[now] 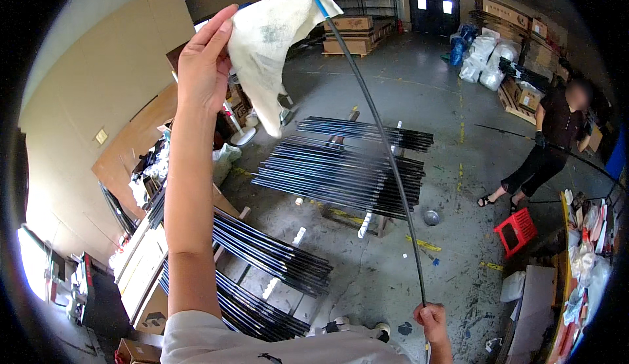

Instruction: The person wipes long black rods with a cloth and places them back onto a rack.

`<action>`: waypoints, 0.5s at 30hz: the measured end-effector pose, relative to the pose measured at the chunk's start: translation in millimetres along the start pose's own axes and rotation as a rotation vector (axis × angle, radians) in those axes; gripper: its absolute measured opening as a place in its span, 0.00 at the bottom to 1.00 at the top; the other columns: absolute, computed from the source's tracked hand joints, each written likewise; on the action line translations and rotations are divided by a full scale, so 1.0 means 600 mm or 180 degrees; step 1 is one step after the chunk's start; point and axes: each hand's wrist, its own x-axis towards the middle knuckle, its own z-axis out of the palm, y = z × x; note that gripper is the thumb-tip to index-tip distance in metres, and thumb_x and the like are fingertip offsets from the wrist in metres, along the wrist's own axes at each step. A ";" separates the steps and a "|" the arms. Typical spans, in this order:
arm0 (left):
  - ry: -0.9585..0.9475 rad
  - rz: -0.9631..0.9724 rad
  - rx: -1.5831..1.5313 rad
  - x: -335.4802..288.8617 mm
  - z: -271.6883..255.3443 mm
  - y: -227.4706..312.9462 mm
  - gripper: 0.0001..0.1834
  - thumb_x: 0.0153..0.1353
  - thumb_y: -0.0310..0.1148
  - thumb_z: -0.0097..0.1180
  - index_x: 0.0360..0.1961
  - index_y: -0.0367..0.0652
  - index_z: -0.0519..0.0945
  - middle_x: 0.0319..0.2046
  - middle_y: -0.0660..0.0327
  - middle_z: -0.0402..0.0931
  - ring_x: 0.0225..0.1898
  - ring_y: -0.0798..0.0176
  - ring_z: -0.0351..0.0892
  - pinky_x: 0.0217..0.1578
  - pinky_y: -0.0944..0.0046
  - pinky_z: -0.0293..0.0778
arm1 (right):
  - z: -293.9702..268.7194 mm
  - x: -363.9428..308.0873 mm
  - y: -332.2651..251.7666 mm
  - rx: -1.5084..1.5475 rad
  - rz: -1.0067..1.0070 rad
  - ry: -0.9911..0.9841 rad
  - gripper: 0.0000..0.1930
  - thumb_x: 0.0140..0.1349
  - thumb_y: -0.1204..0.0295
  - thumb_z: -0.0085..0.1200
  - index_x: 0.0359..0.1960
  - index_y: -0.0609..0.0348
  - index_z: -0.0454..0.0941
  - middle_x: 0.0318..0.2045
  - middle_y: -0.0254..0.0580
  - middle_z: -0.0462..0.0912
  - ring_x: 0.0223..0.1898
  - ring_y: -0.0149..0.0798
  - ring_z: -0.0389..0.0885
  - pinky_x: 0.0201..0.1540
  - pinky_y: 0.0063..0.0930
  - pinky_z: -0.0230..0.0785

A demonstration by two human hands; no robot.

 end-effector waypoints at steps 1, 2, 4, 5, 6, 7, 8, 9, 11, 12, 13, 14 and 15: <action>-0.0051 0.0097 0.0138 0.000 -0.001 0.007 0.13 0.60 0.29 0.53 0.46 0.41 0.78 0.38 0.61 0.78 0.36 0.72 0.76 0.37 0.73 0.72 | 0.001 0.004 -0.004 -0.0051 0.0013 -0.0005 0.26 0.60 0.53 0.47 0.15 0.64 0.70 0.11 0.31 0.66 0.14 0.24 0.60 0.16 0.22 0.47; -0.0102 0.0196 0.0278 -0.001 0.000 0.016 0.13 0.60 0.29 0.52 0.47 0.42 0.78 0.39 0.61 0.78 0.36 0.71 0.76 0.37 0.73 0.72 | 0.001 0.008 -0.008 -0.0101 0.0025 -0.0012 0.25 0.61 0.54 0.47 0.15 0.64 0.70 0.11 0.31 0.65 0.13 0.24 0.59 0.16 0.22 0.47; -0.0437 0.0277 0.0503 -0.008 0.019 0.035 0.16 0.59 0.27 0.53 0.50 0.41 0.76 0.40 0.60 0.78 0.37 0.71 0.76 0.38 0.73 0.73 | 0.003 0.017 -0.003 -0.0303 0.0144 0.0134 0.24 0.62 0.55 0.46 0.16 0.62 0.70 0.12 0.30 0.65 0.14 0.23 0.59 0.17 0.22 0.48; -0.0565 0.0292 0.0683 -0.015 0.031 0.051 0.17 0.59 0.27 0.53 0.50 0.40 0.75 0.41 0.60 0.77 0.38 0.71 0.76 0.39 0.73 0.72 | 0.006 0.022 0.002 -0.0402 0.0205 0.0196 0.23 0.62 0.56 0.46 0.16 0.62 0.70 0.12 0.29 0.65 0.15 0.23 0.59 0.17 0.22 0.48; -0.0688 0.0305 0.0858 -0.022 0.042 0.064 0.17 0.59 0.27 0.53 0.51 0.39 0.75 0.42 0.60 0.77 0.39 0.71 0.76 0.40 0.74 0.72 | 0.008 0.026 0.006 -0.0493 0.0255 0.0212 0.22 0.62 0.57 0.45 0.16 0.61 0.69 0.12 0.29 0.64 0.15 0.23 0.59 0.18 0.22 0.49; -0.0870 0.0177 0.0627 -0.025 0.047 0.082 0.19 0.58 0.27 0.54 0.52 0.40 0.74 0.42 0.61 0.77 0.39 0.72 0.76 0.40 0.75 0.72 | 0.012 0.034 0.009 -0.0582 0.0287 0.0200 0.22 0.62 0.58 0.45 0.16 0.61 0.69 0.12 0.29 0.64 0.16 0.24 0.59 0.19 0.22 0.49; -0.0791 0.0260 0.0373 -0.033 0.061 0.096 0.19 0.58 0.27 0.54 0.52 0.41 0.74 0.41 0.61 0.77 0.38 0.72 0.76 0.39 0.75 0.72 | 0.016 0.039 0.013 -0.0673 0.0321 0.0193 0.21 0.63 0.58 0.44 0.17 0.61 0.69 0.13 0.29 0.64 0.17 0.24 0.59 0.20 0.22 0.50; -0.0716 0.0342 0.0113 -0.042 0.081 0.106 0.19 0.58 0.27 0.54 0.52 0.41 0.74 0.41 0.62 0.77 0.38 0.73 0.76 0.38 0.75 0.72 | 0.021 0.042 0.016 -0.0696 0.0311 0.0182 0.21 0.63 0.58 0.44 0.16 0.61 0.68 0.13 0.29 0.64 0.17 0.24 0.59 0.20 0.22 0.51; -0.1180 0.0397 -0.0177 -0.034 0.094 0.135 0.28 0.59 0.27 0.53 0.60 0.36 0.62 0.52 0.55 0.70 0.49 0.66 0.73 0.49 0.70 0.70 | 0.033 0.043 0.021 -0.0744 0.0294 0.0168 0.22 0.63 0.58 0.44 0.16 0.60 0.68 0.13 0.30 0.64 0.18 0.25 0.59 0.21 0.22 0.52; -0.1273 0.0305 -0.0258 -0.029 0.093 0.140 0.27 0.59 0.26 0.52 0.60 0.36 0.62 0.52 0.55 0.71 0.48 0.67 0.74 0.47 0.71 0.71 | 0.037 0.042 0.026 -0.0717 0.0243 0.0115 0.22 0.63 0.59 0.44 0.15 0.60 0.67 0.13 0.30 0.63 0.17 0.25 0.59 0.21 0.22 0.52; -0.1366 0.0210 -0.0340 -0.025 0.093 0.144 0.26 0.60 0.26 0.51 0.60 0.36 0.62 0.51 0.56 0.71 0.46 0.67 0.75 0.46 0.71 0.72 | 0.040 0.039 0.032 -0.0690 0.0193 0.0063 0.22 0.63 0.59 0.44 0.15 0.61 0.67 0.12 0.30 0.63 0.17 0.26 0.59 0.21 0.23 0.52; -0.1458 0.0114 -0.0421 -0.018 0.094 0.147 0.26 0.61 0.26 0.50 0.60 0.36 0.62 0.50 0.56 0.72 0.45 0.68 0.75 0.44 0.71 0.73 | 0.043 0.035 0.036 -0.0663 0.0144 0.0012 0.22 0.63 0.59 0.43 0.14 0.61 0.66 0.12 0.31 0.63 0.17 0.26 0.59 0.21 0.23 0.52; -0.1396 0.0141 -0.0414 -0.004 0.096 0.136 0.25 0.61 0.25 0.49 0.60 0.36 0.62 0.49 0.55 0.72 0.44 0.68 0.76 0.43 0.71 0.74 | 0.048 0.032 0.039 -0.0683 0.0083 -0.0006 0.23 0.63 0.59 0.43 0.14 0.61 0.66 0.12 0.31 0.62 0.17 0.26 0.59 0.21 0.23 0.52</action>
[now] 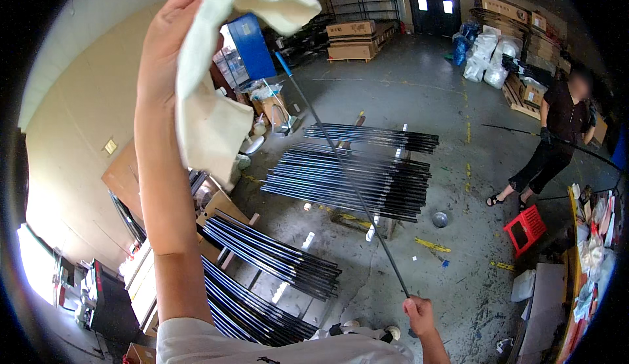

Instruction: The person wipes long black rods with a cloth and places them back onto a rack.

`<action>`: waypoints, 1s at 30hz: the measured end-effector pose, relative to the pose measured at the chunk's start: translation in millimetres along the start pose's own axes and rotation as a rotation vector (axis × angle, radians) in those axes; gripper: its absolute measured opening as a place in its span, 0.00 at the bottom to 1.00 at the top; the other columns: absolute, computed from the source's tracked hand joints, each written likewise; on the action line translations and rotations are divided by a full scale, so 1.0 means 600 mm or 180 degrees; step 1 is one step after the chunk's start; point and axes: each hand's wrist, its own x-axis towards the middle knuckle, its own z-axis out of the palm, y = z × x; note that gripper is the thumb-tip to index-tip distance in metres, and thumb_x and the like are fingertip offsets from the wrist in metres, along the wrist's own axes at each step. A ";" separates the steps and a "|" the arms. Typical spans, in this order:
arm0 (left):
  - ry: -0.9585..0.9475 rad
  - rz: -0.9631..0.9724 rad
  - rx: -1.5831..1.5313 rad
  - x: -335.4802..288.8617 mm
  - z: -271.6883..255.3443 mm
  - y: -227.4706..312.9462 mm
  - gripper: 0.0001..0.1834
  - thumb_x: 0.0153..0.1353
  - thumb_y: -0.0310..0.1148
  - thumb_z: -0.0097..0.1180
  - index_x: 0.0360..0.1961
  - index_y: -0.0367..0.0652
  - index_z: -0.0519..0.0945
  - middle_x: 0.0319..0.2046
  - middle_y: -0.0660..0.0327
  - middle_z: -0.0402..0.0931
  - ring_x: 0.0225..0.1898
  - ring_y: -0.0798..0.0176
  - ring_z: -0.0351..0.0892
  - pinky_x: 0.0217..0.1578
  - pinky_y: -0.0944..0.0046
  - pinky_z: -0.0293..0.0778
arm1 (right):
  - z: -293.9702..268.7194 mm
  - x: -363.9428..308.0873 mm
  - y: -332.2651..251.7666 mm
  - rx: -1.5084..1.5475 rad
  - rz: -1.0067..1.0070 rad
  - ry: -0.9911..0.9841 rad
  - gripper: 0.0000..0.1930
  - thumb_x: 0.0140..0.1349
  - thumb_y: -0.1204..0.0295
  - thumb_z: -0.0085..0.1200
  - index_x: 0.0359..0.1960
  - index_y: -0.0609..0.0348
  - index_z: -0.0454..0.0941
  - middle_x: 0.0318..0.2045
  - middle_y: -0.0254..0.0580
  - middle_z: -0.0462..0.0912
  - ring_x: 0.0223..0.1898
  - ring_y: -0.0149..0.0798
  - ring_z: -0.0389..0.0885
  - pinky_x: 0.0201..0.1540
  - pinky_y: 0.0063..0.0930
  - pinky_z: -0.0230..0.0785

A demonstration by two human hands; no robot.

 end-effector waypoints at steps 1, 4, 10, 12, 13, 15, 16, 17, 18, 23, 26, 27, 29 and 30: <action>0.0106 -0.0198 0.0125 0.003 -0.003 -0.002 0.24 0.61 0.25 0.49 0.59 0.36 0.63 0.49 0.55 0.73 0.43 0.68 0.76 0.44 0.70 0.73 | 0.005 -0.004 0.001 -0.0020 -0.0063 -0.0012 0.23 0.63 0.59 0.43 0.14 0.60 0.65 0.12 0.32 0.62 0.17 0.27 0.59 0.20 0.24 0.52; 0.0313 -0.0440 0.0676 0.010 0.017 -0.016 0.25 0.61 0.25 0.50 0.59 0.37 0.64 0.45 0.58 0.75 0.40 0.70 0.76 0.42 0.71 0.72 | 0.011 -0.015 0.017 -0.0078 -0.0301 -0.0012 0.23 0.62 0.59 0.44 0.13 0.60 0.64 0.11 0.33 0.62 0.16 0.27 0.59 0.19 0.25 0.51; 0.0362 -0.0615 0.1185 0.029 -0.002 -0.053 0.22 0.58 0.27 0.54 0.55 0.41 0.71 0.41 0.61 0.77 0.37 0.72 0.76 0.39 0.73 0.72 | 0.018 -0.030 0.014 -0.0165 -0.0607 0.0314 0.26 0.62 0.56 0.41 0.10 0.60 0.62 0.09 0.32 0.61 0.13 0.27 0.58 0.17 0.25 0.47; 0.0344 -0.0579 0.1176 0.026 -0.020 -0.072 0.20 0.57 0.28 0.55 0.53 0.42 0.73 0.40 0.61 0.78 0.35 0.73 0.76 0.36 0.73 0.73 | 0.016 -0.035 0.016 -0.0154 -0.0650 0.0398 0.25 0.61 0.56 0.43 0.11 0.60 0.62 0.09 0.34 0.60 0.12 0.29 0.58 0.16 0.26 0.48; 0.0395 -0.0595 0.1141 0.025 -0.024 -0.074 0.20 0.57 0.28 0.54 0.53 0.42 0.73 0.40 0.61 0.78 0.35 0.73 0.77 0.36 0.73 0.73 | 0.015 -0.038 0.017 -0.0154 -0.0690 0.0425 0.24 0.61 0.57 0.44 0.12 0.61 0.61 0.09 0.35 0.59 0.12 0.31 0.58 0.16 0.28 0.48; 0.0511 -0.0640 0.1072 0.015 -0.027 -0.072 0.21 0.57 0.28 0.54 0.53 0.42 0.73 0.40 0.60 0.78 0.35 0.72 0.77 0.36 0.73 0.74 | 0.014 -0.041 0.014 -0.0179 -0.0737 0.0473 0.23 0.60 0.59 0.45 0.12 0.62 0.61 0.09 0.37 0.58 0.12 0.33 0.57 0.16 0.29 0.48; 0.0598 -0.0614 0.0828 0.015 -0.035 -0.070 0.21 0.57 0.28 0.54 0.53 0.40 0.72 0.40 0.58 0.78 0.35 0.71 0.78 0.35 0.72 0.75 | 0.016 -0.042 0.011 -0.0206 -0.0746 0.0492 0.23 0.60 0.59 0.45 0.12 0.62 0.61 0.09 0.37 0.58 0.12 0.32 0.57 0.16 0.29 0.48; 0.0633 -0.0651 0.0790 0.013 -0.043 -0.066 0.21 0.57 0.27 0.54 0.53 0.39 0.72 0.40 0.58 0.78 0.35 0.70 0.78 0.35 0.72 0.75 | 0.017 -0.042 0.009 -0.0231 -0.0755 0.0510 0.23 0.59 0.59 0.45 0.12 0.62 0.60 0.09 0.37 0.58 0.12 0.32 0.57 0.16 0.29 0.48; 0.0676 -0.0693 0.0741 0.009 -0.051 -0.063 0.21 0.57 0.27 0.54 0.53 0.38 0.72 0.40 0.58 0.78 0.35 0.70 0.79 0.35 0.72 0.75 | 0.016 -0.043 0.015 -0.0163 -0.0770 0.0537 0.23 0.59 0.59 0.45 0.12 0.61 0.60 0.09 0.37 0.57 0.12 0.32 0.57 0.16 0.29 0.47; 0.0546 -0.0880 0.0438 -0.018 -0.048 -0.066 0.20 0.58 0.26 0.52 0.53 0.36 0.71 0.40 0.57 0.78 0.34 0.69 0.79 0.34 0.72 0.76 | 0.014 -0.037 0.022 -0.0067 -0.0716 0.0484 0.23 0.59 0.59 0.45 0.11 0.61 0.58 0.09 0.36 0.57 0.12 0.31 0.55 0.16 0.28 0.46; 0.0503 -0.0833 0.0411 -0.032 -0.038 -0.084 0.19 0.59 0.28 0.51 0.53 0.36 0.71 0.41 0.57 0.77 0.36 0.68 0.79 0.36 0.70 0.76 | 0.014 -0.036 0.023 -0.0083 -0.0594 0.0437 0.23 0.59 0.59 0.45 0.11 0.60 0.58 0.09 0.35 0.55 0.12 0.29 0.54 0.16 0.28 0.45; 0.0548 -0.0828 0.0469 -0.034 -0.036 -0.085 0.20 0.59 0.28 0.51 0.53 0.36 0.71 0.41 0.57 0.77 0.36 0.68 0.79 0.36 0.70 0.76 | 0.017 -0.034 0.025 -0.0061 -0.0610 0.0474 0.23 0.59 0.59 0.45 0.11 0.60 0.57 0.09 0.34 0.54 0.12 0.29 0.53 0.16 0.28 0.44; 0.0680 -0.0907 0.0606 -0.041 -0.033 -0.089 0.19 0.62 0.36 0.49 0.52 0.37 0.72 0.41 0.55 0.77 0.37 0.66 0.78 0.36 0.67 0.76 | 0.022 -0.031 0.029 -0.0016 -0.0641 0.0547 0.24 0.59 0.59 0.45 0.11 0.59 0.56 0.09 0.33 0.53 0.13 0.28 0.52 0.16 0.28 0.43; 0.0750 -0.1017 0.0567 -0.048 -0.026 -0.090 0.20 0.63 0.38 0.48 0.51 0.38 0.73 0.40 0.55 0.77 0.37 0.65 0.78 0.36 0.67 0.76 | 0.025 -0.029 0.024 -0.0046 -0.0665 0.0579 0.24 0.60 0.58 0.45 0.11 0.59 0.55 0.10 0.33 0.52 0.13 0.28 0.51 0.16 0.28 0.43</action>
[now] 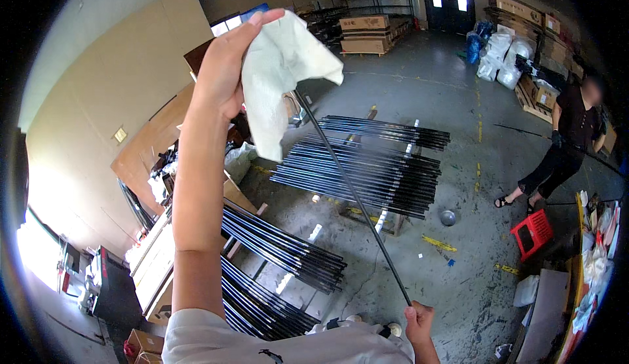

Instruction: The person wipes long black rods with a cloth and places them back onto a rack.

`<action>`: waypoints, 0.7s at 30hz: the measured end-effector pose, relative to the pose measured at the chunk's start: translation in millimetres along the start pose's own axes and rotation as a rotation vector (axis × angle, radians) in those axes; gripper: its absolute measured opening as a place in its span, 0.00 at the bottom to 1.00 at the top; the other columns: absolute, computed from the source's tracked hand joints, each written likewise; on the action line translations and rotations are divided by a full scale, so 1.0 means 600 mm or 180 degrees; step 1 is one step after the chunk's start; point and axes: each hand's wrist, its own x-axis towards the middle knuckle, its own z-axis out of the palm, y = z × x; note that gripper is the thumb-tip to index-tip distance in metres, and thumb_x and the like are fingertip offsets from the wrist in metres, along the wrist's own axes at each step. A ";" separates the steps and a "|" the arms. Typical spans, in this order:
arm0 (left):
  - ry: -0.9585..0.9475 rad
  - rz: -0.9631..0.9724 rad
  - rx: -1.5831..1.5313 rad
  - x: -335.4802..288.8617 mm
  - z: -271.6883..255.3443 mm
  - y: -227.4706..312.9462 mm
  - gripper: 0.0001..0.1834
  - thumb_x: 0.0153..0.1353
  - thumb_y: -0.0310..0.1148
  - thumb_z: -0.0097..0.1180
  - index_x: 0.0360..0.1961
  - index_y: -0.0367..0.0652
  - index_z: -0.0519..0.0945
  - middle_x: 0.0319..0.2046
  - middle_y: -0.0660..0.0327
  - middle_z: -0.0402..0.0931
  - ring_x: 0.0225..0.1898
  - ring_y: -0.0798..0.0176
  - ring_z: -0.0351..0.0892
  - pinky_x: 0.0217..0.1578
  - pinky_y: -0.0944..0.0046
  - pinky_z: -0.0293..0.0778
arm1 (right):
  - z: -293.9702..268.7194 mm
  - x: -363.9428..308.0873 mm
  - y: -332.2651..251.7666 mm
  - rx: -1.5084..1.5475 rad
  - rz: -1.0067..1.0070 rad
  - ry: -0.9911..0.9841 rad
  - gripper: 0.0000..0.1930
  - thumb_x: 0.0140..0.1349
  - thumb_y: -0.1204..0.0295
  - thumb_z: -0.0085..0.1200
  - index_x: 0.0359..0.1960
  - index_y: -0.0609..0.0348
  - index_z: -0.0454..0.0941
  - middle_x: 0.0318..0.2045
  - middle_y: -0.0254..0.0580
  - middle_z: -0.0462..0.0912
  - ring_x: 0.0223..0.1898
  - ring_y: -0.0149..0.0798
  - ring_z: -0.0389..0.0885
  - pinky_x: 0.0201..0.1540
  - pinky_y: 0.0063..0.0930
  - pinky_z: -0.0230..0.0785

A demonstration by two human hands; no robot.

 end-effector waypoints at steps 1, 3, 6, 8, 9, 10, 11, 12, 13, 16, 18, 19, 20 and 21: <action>0.0054 -0.0120 -0.0035 -0.006 0.004 -0.001 0.20 0.63 0.40 0.47 0.51 0.38 0.73 0.40 0.55 0.77 0.37 0.64 0.78 0.36 0.66 0.76 | 0.002 0.003 -0.008 -0.0031 -0.0026 0.0029 0.24 0.60 0.58 0.45 0.11 0.59 0.55 0.10 0.33 0.51 0.13 0.27 0.51 0.16 0.28 0.42; 0.0236 -0.0107 -0.0213 -0.010 0.001 -0.015 0.22 0.63 0.45 0.47 0.49 0.37 0.75 0.34 0.58 0.77 0.33 0.67 0.77 0.34 0.68 0.73 | 0.003 0.006 -0.015 -0.0056 -0.0071 0.0059 0.25 0.60 0.58 0.45 0.11 0.59 0.54 0.10 0.32 0.51 0.13 0.27 0.50 0.16 0.28 0.42; 0.0566 0.0011 -0.0170 -0.012 -0.011 -0.027 0.21 0.62 0.44 0.49 0.48 0.39 0.76 0.33 0.59 0.77 0.31 0.68 0.77 0.32 0.69 0.73 | 0.004 0.004 -0.014 -0.0044 -0.0079 0.0051 0.25 0.60 0.58 0.46 0.11 0.59 0.54 0.10 0.33 0.51 0.13 0.28 0.50 0.16 0.28 0.42; 0.0606 0.0190 -0.0045 -0.009 -0.013 -0.030 0.19 0.64 0.42 0.46 0.48 0.40 0.76 0.33 0.59 0.77 0.31 0.68 0.77 0.32 0.69 0.74 | 0.004 -0.002 -0.006 -0.0043 -0.0021 0.0034 0.24 0.59 0.58 0.46 0.11 0.59 0.55 0.10 0.33 0.51 0.13 0.28 0.51 0.16 0.28 0.42; 0.0632 0.0279 0.0040 -0.010 -0.014 -0.027 0.18 0.64 0.41 0.45 0.48 0.40 0.76 0.32 0.60 0.77 0.31 0.68 0.77 0.32 0.69 0.74 | 0.005 -0.003 -0.006 -0.0021 -0.0016 0.0020 0.24 0.59 0.58 0.46 0.11 0.59 0.55 0.10 0.33 0.51 0.13 0.28 0.51 0.16 0.28 0.42; 0.0520 0.0183 -0.0067 -0.011 -0.015 -0.029 0.18 0.64 0.40 0.44 0.48 0.40 0.76 0.33 0.60 0.77 0.32 0.68 0.77 0.33 0.69 0.73 | 0.007 -0.003 -0.006 0.0001 -0.0011 0.0007 0.24 0.59 0.59 0.47 0.11 0.59 0.55 0.09 0.33 0.51 0.13 0.28 0.51 0.16 0.29 0.42; 0.0408 0.0087 -0.0175 -0.013 -0.013 -0.033 0.18 0.65 0.40 0.44 0.48 0.40 0.76 0.33 0.60 0.77 0.33 0.67 0.77 0.34 0.69 0.73 | 0.008 -0.004 -0.005 0.0023 -0.0006 -0.0006 0.24 0.59 0.59 0.47 0.11 0.59 0.55 0.09 0.34 0.51 0.13 0.28 0.51 0.15 0.29 0.42; 0.0283 -0.0016 -0.0301 -0.013 -0.011 -0.039 0.18 0.65 0.39 0.43 0.48 0.41 0.76 0.34 0.60 0.77 0.34 0.67 0.76 0.35 0.69 0.73 | 0.008 -0.004 -0.003 -0.0011 -0.0016 -0.0023 0.24 0.59 0.59 0.47 0.11 0.60 0.55 0.09 0.34 0.51 0.12 0.29 0.52 0.15 0.29 0.42; 0.0307 -0.0015 -0.0213 -0.015 -0.009 -0.041 0.18 0.65 0.39 0.42 0.47 0.41 0.76 0.34 0.60 0.77 0.36 0.67 0.76 0.37 0.68 0.72 | 0.008 -0.004 0.001 -0.0043 -0.0025 -0.0041 0.24 0.59 0.59 0.47 0.12 0.60 0.55 0.09 0.34 0.52 0.12 0.29 0.52 0.15 0.29 0.43; 0.0473 -0.0162 -0.0442 -0.017 -0.009 -0.036 0.21 0.67 0.43 0.35 0.45 0.41 0.77 0.37 0.58 0.76 0.42 0.63 0.74 0.44 0.64 0.69 | 0.011 -0.003 0.000 -0.0131 -0.0070 -0.0086 0.23 0.59 0.60 0.47 0.12 0.61 0.57 0.09 0.35 0.54 0.12 0.31 0.53 0.15 0.29 0.44; 0.0694 0.0343 -0.0839 -0.011 -0.010 -0.037 0.23 0.67 0.44 0.36 0.51 0.37 0.71 0.35 0.59 0.75 0.38 0.63 0.73 0.44 0.63 0.68 | 0.013 -0.003 -0.004 -0.0141 -0.0021 -0.0192 0.23 0.60 0.60 0.46 0.12 0.61 0.60 0.09 0.35 0.58 0.12 0.30 0.56 0.15 0.27 0.47; 0.0577 0.0590 -0.1246 -0.006 -0.009 -0.036 0.23 0.66 0.44 0.37 0.53 0.36 0.68 0.31 0.61 0.74 0.34 0.64 0.72 0.43 0.63 0.68 | 0.013 -0.004 -0.007 -0.0124 0.0046 -0.0283 0.23 0.61 0.60 0.44 0.12 0.61 0.61 0.09 0.34 0.60 0.12 0.28 0.58 0.16 0.25 0.48; 0.0241 0.0616 -0.1411 -0.008 -0.008 -0.040 0.23 0.66 0.43 0.39 0.54 0.36 0.67 0.28 0.63 0.71 0.30 0.67 0.70 0.40 0.65 0.68 | 0.013 -0.004 -0.009 -0.0108 0.0114 -0.0373 0.23 0.62 0.60 0.43 0.11 0.61 0.63 0.09 0.34 0.63 0.12 0.27 0.60 0.16 0.23 0.49; -0.0082 0.0643 -0.1557 -0.014 -0.006 -0.041 0.22 0.66 0.42 0.40 0.54 0.35 0.66 0.25 0.64 0.69 0.27 0.69 0.68 0.36 0.66 0.68 | 0.014 -0.004 -0.011 -0.0077 0.0074 -0.0527 0.22 0.62 0.60 0.43 0.13 0.61 0.65 0.10 0.33 0.64 0.13 0.26 0.61 0.17 0.23 0.50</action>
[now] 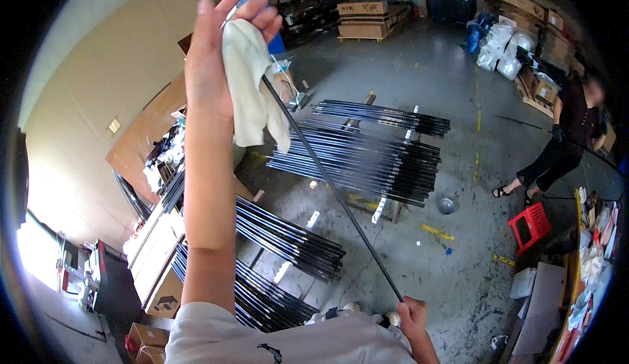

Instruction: The person wipes long black rods with a cloth and places them back onto a rack.

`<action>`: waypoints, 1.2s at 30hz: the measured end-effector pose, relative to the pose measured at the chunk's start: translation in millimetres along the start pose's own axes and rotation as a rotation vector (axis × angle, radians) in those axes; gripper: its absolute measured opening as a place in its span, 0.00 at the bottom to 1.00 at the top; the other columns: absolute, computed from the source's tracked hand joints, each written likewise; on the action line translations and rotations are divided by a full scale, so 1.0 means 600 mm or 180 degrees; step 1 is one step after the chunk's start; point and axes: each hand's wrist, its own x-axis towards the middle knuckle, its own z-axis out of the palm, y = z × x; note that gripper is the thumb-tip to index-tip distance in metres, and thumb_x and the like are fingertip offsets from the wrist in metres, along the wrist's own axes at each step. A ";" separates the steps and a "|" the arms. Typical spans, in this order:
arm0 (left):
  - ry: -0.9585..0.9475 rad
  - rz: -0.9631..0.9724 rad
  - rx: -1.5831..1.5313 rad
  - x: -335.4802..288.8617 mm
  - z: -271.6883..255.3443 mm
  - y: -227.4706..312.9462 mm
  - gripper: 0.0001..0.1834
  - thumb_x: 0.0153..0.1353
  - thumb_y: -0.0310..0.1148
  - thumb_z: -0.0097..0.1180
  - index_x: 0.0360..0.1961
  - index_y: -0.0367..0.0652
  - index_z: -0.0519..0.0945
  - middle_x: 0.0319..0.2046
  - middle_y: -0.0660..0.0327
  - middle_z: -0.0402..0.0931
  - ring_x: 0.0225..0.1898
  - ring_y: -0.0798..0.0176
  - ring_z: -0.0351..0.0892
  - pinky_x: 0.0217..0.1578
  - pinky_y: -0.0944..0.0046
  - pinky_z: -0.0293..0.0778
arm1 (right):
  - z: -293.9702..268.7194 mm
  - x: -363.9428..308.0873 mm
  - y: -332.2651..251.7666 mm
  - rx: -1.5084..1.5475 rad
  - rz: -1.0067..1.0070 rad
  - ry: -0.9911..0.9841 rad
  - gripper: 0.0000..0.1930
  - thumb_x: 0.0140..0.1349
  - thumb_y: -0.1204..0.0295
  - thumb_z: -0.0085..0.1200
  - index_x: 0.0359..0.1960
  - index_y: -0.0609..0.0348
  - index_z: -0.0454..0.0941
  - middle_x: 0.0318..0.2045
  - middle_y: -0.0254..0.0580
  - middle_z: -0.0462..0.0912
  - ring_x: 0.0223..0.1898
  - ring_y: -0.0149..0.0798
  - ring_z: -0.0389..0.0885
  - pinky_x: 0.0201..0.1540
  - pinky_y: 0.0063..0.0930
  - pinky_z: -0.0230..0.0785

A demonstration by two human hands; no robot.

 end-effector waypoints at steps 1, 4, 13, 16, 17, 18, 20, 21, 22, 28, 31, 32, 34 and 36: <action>-0.0301 -0.0046 -0.0177 -0.007 0.004 -0.001 0.22 0.66 0.40 0.41 0.54 0.35 0.65 0.22 0.66 0.66 0.23 0.71 0.66 0.33 0.68 0.68 | 0.002 0.002 -0.001 0.0027 -0.0045 -0.0153 0.21 0.62 0.61 0.43 0.15 0.61 0.66 0.11 0.33 0.65 0.13 0.26 0.61 0.17 0.22 0.51; -0.0641 -0.0355 -0.1026 -0.035 -0.014 -0.013 0.20 0.65 0.41 0.42 0.53 0.38 0.65 0.21 0.64 0.65 0.18 0.70 0.62 0.19 0.69 0.63 | 0.017 0.018 -0.047 0.0448 0.0042 -0.0312 0.12 0.62 0.66 0.44 0.27 0.63 0.71 0.16 0.33 0.69 0.18 0.26 0.65 0.21 0.22 0.56; 0.0854 -0.1147 -0.1028 -0.204 0.050 -0.121 0.10 0.66 0.37 0.44 0.43 0.43 0.67 0.17 0.69 0.56 0.13 0.76 0.53 0.11 0.75 0.52 | 0.057 0.163 -0.221 0.1311 -0.0831 -0.0377 0.35 0.56 0.82 0.42 0.66 0.58 0.42 0.53 0.50 0.63 0.34 0.31 0.68 0.37 0.24 0.63; 0.0770 -0.1250 -0.1228 -0.259 0.064 -0.142 0.09 0.66 0.36 0.42 0.42 0.43 0.65 0.20 0.68 0.60 0.17 0.74 0.59 0.15 0.74 0.58 | 0.079 0.211 -0.277 0.0945 -0.1196 -0.0184 0.34 0.56 0.81 0.45 0.65 0.58 0.46 0.57 0.53 0.60 0.42 0.39 0.73 0.42 0.28 0.66; 0.0825 -0.1086 -0.0631 -0.274 0.064 -0.154 0.09 0.66 0.35 0.42 0.42 0.42 0.65 0.23 0.67 0.62 0.22 0.74 0.62 0.21 0.74 0.62 | 0.091 0.230 -0.284 0.0506 -0.1429 -0.0121 0.33 0.56 0.80 0.46 0.64 0.59 0.48 0.56 0.53 0.61 0.43 0.41 0.73 0.43 0.29 0.67; 0.0839 -0.0939 -0.0068 -0.287 0.070 -0.163 0.08 0.66 0.34 0.43 0.42 0.42 0.65 0.26 0.66 0.65 0.26 0.73 0.65 0.27 0.73 0.66 | 0.096 0.238 -0.287 0.0251 -0.1526 -0.0027 0.31 0.56 0.79 0.47 0.63 0.60 0.52 0.55 0.53 0.63 0.44 0.42 0.74 0.43 0.29 0.67; 0.0759 -0.0925 0.0298 -0.315 0.052 -0.179 0.07 0.65 0.31 0.43 0.42 0.41 0.65 0.38 0.63 0.67 0.38 0.72 0.66 0.40 0.71 0.65 | 0.113 0.252 -0.288 -0.0024 -0.1567 0.0158 0.27 0.57 0.78 0.50 0.60 0.61 0.59 0.51 0.52 0.68 0.45 0.44 0.74 0.43 0.30 0.67; 0.0786 -0.0908 0.0447 -0.329 0.049 -0.182 0.07 0.65 0.30 0.42 0.43 0.41 0.65 0.40 0.62 0.67 0.39 0.72 0.65 0.41 0.71 0.65 | 0.122 0.247 -0.284 -0.0040 -0.1498 0.0215 0.25 0.57 0.77 0.51 0.58 0.61 0.63 0.49 0.52 0.71 0.45 0.44 0.75 0.44 0.30 0.67; 0.0831 -0.0899 0.0598 -0.344 0.042 -0.186 0.08 0.65 0.30 0.42 0.43 0.41 0.65 0.42 0.62 0.66 0.41 0.71 0.65 0.43 0.70 0.64 | 0.128 0.240 -0.270 -0.0210 -0.1281 0.0173 0.23 0.57 0.77 0.51 0.56 0.62 0.65 0.46 0.51 0.73 0.44 0.43 0.75 0.44 0.30 0.67; 0.0621 -0.1337 0.1393 -0.436 -0.026 -0.200 0.18 0.67 0.39 0.40 0.51 0.37 0.66 0.46 0.62 0.66 0.47 0.68 0.63 0.53 0.67 0.57 | 0.151 0.225 -0.223 -0.0554 -0.0846 0.0072 0.17 0.62 0.75 0.45 0.53 0.62 0.71 0.45 0.49 0.78 0.43 0.38 0.77 0.43 0.29 0.68; 0.1656 -0.2191 0.0554 -0.536 -0.092 -0.254 0.17 0.67 0.40 0.42 0.49 0.40 0.69 0.41 0.63 0.68 0.45 0.69 0.65 0.49 0.68 0.60 | 0.157 0.215 -0.187 -0.0487 -0.0758 -0.0107 0.18 0.62 0.77 0.45 0.54 0.64 0.70 0.49 0.50 0.76 0.45 0.37 0.76 0.44 0.29 0.68; 0.2149 -0.2487 0.0636 -0.593 -0.132 -0.296 0.17 0.65 0.41 0.45 0.48 0.41 0.70 0.38 0.65 0.70 0.41 0.70 0.66 0.44 0.68 0.63 | 0.154 0.211 -0.176 -0.0558 -0.0612 -0.0145 0.18 0.61 0.77 0.45 0.54 0.65 0.70 0.49 0.50 0.76 0.46 0.37 0.76 0.45 0.28 0.67; 0.2896 -0.3091 0.1114 -0.731 -0.225 -0.375 0.18 0.61 0.43 0.51 0.45 0.42 0.73 0.35 0.67 0.72 0.37 0.71 0.67 0.37 0.69 0.66 | 0.157 0.197 -0.152 -0.0675 -0.0322 -0.0217 0.18 0.61 0.77 0.45 0.54 0.66 0.69 0.50 0.51 0.75 0.48 0.37 0.75 0.48 0.28 0.66; 0.3736 -0.3424 0.1475 -0.853 -0.293 -0.430 0.15 0.57 0.37 0.55 0.37 0.35 0.76 0.25 0.63 0.74 0.24 0.70 0.69 0.24 0.67 0.68 | 0.162 0.189 -0.120 -0.0765 -0.0243 -0.0179 0.18 0.61 0.78 0.45 0.54 0.67 0.69 0.50 0.52 0.75 0.48 0.38 0.75 0.48 0.27 0.66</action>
